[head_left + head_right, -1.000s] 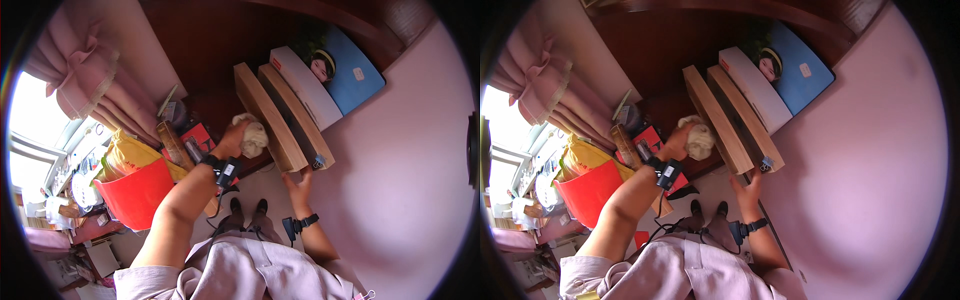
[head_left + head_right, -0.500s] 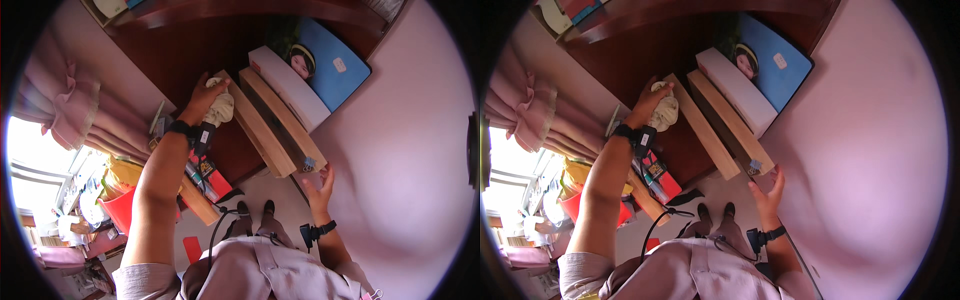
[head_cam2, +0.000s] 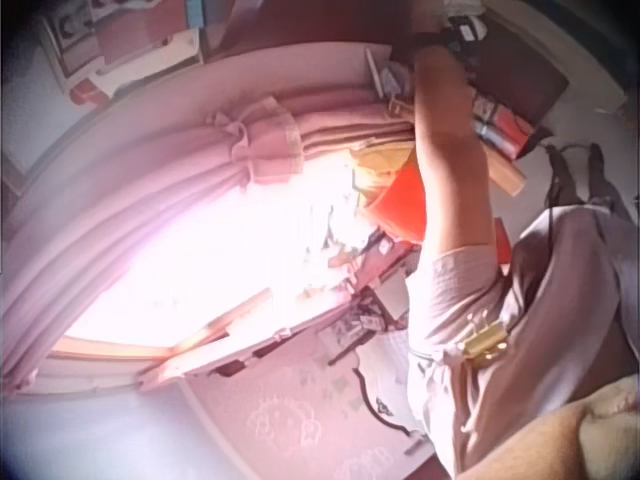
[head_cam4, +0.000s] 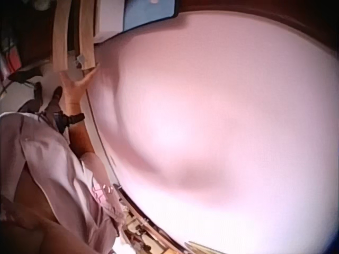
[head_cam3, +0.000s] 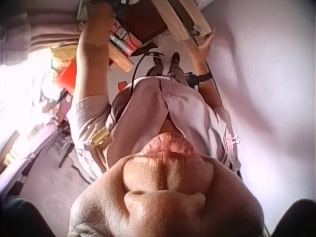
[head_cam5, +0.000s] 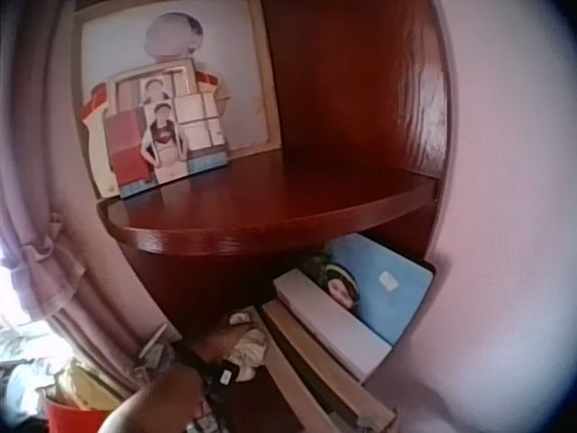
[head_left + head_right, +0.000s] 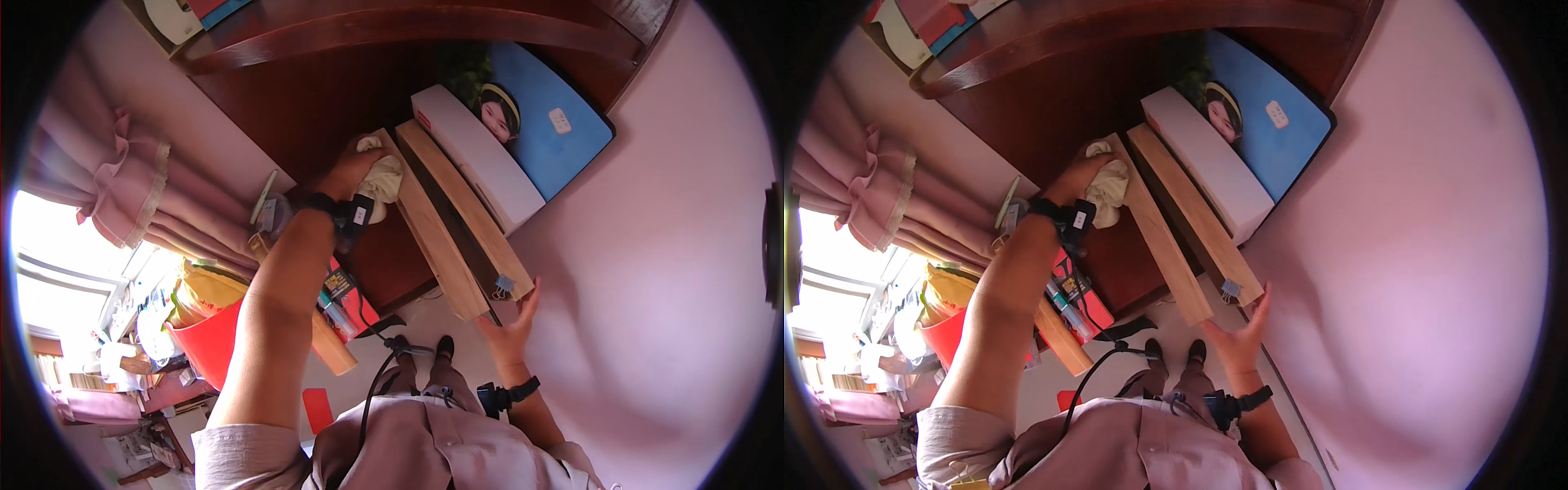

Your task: The person wipes the front and back of a wooden picture frame with a cloth before placing it back on a shelf and wiping the shelf surface.

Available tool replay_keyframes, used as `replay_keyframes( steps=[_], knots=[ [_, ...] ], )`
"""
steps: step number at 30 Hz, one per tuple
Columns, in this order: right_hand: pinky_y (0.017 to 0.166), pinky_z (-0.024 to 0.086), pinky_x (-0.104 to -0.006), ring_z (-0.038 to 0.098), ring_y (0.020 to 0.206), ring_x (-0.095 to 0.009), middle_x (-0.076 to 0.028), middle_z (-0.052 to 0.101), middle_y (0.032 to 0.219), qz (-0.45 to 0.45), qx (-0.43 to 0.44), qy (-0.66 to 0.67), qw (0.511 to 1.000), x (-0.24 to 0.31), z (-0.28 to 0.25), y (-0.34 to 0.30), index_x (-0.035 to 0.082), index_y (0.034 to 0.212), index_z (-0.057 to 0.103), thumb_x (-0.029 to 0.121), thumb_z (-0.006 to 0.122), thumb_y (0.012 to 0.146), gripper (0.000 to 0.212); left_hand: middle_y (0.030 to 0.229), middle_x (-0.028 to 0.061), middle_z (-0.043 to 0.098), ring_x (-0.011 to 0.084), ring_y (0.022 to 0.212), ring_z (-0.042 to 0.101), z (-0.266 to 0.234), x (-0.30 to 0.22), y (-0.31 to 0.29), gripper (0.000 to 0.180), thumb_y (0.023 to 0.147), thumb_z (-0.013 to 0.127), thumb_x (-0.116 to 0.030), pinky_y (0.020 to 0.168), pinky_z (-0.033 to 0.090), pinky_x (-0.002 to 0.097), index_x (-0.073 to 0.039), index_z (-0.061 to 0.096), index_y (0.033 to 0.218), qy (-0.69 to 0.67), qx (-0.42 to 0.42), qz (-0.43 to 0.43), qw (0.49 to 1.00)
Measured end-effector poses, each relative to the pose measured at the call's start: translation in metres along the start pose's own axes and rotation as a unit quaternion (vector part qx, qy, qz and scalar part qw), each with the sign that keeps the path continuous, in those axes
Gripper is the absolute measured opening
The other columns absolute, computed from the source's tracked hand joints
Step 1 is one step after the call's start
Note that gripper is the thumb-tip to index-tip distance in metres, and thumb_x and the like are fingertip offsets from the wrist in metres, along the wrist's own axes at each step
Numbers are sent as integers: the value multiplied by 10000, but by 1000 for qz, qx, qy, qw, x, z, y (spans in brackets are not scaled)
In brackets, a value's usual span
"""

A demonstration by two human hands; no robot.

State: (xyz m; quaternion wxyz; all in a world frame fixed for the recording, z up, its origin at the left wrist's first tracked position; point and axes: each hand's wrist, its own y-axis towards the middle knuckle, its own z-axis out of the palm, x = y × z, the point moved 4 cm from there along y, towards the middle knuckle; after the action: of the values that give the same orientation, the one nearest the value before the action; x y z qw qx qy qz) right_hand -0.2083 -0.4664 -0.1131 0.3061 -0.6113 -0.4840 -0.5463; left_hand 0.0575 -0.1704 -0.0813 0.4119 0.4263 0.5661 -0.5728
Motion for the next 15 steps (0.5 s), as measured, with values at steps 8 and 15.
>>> replay_keyframes(
  steps=[8, 15],
  knots=[
    [1039, 295, -432, 344, 1263, -349, -221, 330, 1371, -108, 91, -142, 980, 44, -9, 17, 26, 1400, 232, 422, 859, 520, 1151, 1032, 107, 571, 214, 846, 603, 9, 7, -20, 537, 793, 687, -202, 702, 535, 357, -101, 421, 1249, -52, -82, -9, 995],
    [984, 361, -462, 378, 1216, -400, -227, 333, 1354, -176, 136, -252, 942, 66, -4, 21, 111, 1341, 369, 187, 757, 575, 862, 1070, 87, 563, 194, 903, 588, 26, 24, -19, 538, 830, 638, -187, 754, 516, 327, -145, 400, 1310, -177, -3, -27, 984]
  ],
)
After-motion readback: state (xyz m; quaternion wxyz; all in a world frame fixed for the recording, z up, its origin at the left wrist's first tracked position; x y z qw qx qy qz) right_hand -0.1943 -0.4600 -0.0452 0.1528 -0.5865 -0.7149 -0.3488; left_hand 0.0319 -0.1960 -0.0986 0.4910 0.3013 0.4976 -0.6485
